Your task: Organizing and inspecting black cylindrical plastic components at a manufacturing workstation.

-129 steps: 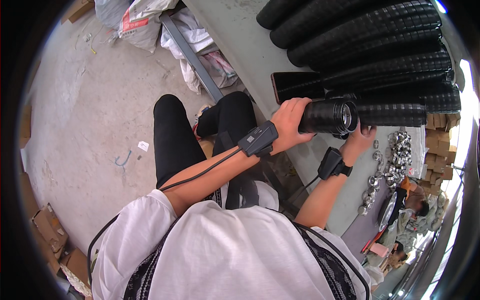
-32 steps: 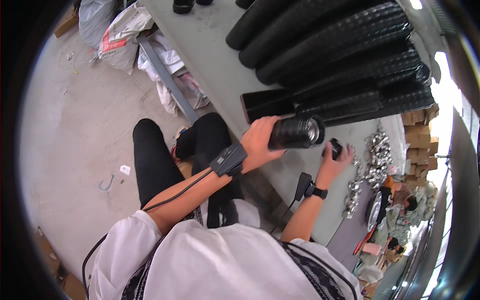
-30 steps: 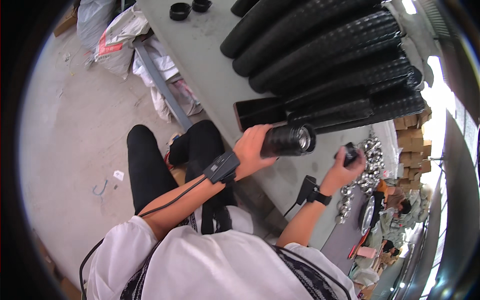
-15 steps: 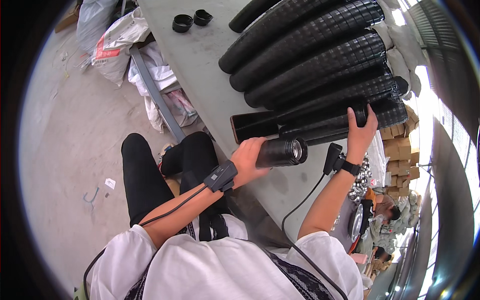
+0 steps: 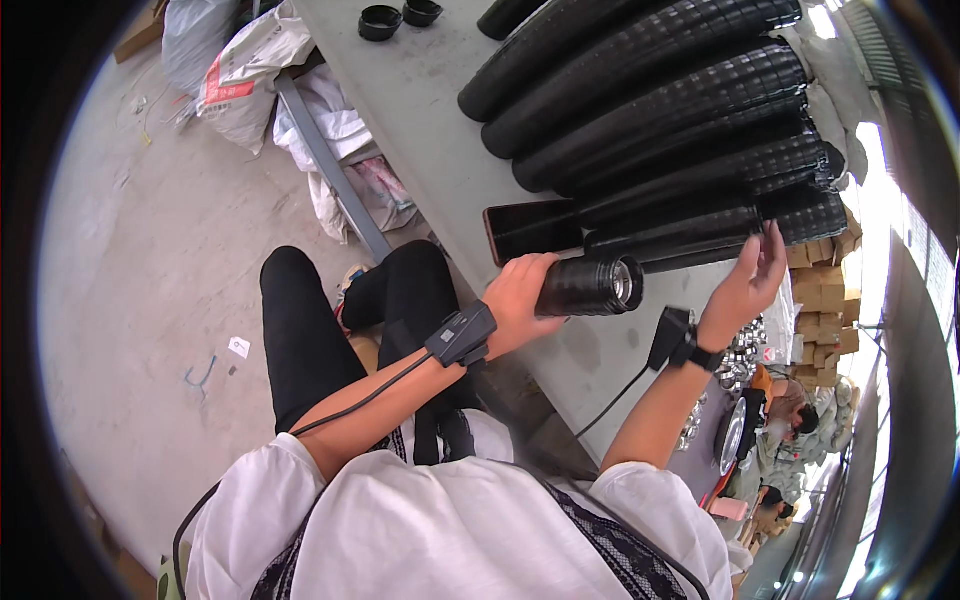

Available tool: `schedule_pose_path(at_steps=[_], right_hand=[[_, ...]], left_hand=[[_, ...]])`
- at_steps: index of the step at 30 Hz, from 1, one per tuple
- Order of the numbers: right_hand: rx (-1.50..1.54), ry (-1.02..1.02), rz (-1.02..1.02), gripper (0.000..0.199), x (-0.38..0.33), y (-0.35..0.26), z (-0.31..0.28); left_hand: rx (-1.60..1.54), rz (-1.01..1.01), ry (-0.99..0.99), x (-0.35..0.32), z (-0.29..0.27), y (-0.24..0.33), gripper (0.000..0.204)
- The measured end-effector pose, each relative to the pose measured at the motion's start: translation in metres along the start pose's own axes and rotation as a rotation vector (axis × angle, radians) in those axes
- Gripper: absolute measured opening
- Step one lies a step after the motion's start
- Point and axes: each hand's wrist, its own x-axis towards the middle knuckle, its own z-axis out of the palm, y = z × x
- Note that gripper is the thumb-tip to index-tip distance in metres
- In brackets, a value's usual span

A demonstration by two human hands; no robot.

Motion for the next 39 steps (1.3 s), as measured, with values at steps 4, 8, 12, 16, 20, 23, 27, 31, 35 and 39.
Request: schedule_pose_path(at_steps=[4,8,12,16,20,23,27,31,35,39], right_hand=[[0.450,-0.334,0.129,0.073,-0.057,-0.019,0.001],[0.519,-0.493,0.278,0.101,-0.129,-0.027,0.026],[0.486,-0.316,0.539,0.095,-0.163,-0.024,0.039],[0.440,-0.358,0.600,0.077,-0.163,-0.026,0.038],[0.463,-0.321,0.638,0.081,-0.164,-0.022,0.039],[0.479,-0.296,0.614,0.080,-0.158,-0.028,0.036],[0.438,-0.328,0.691,0.075,-0.150,-0.026,0.024],[0.286,-0.373,0.682,0.079,-0.158,-0.032,0.037],[0.328,-0.298,0.593,0.091,-0.154,-0.032,0.035],[0.384,-0.316,0.549,0.092,-0.158,-0.029,0.033]], left_hand=[[-0.003,0.004,-0.001,0.002,-0.002,0.003,0.071],[0.022,0.034,0.000,0.000,-0.002,-0.001,0.071],[0.025,0.080,0.033,0.000,0.000,-0.002,0.070],[0.016,0.067,0.016,-0.002,-0.001,-0.002,0.069],[0.031,0.056,0.018,-0.002,-0.003,-0.003,0.069],[0.032,0.067,0.017,-0.002,-0.004,-0.002,0.068],[0.033,0.099,-0.026,0.005,0.008,-0.001,0.071],[-0.003,0.084,-0.018,0.002,-0.003,-0.002,0.077],[-0.127,-0.040,-0.003,0.001,0.006,-0.007,0.077],[-0.100,-0.083,-0.075,-0.002,0.011,-0.016,0.073]])
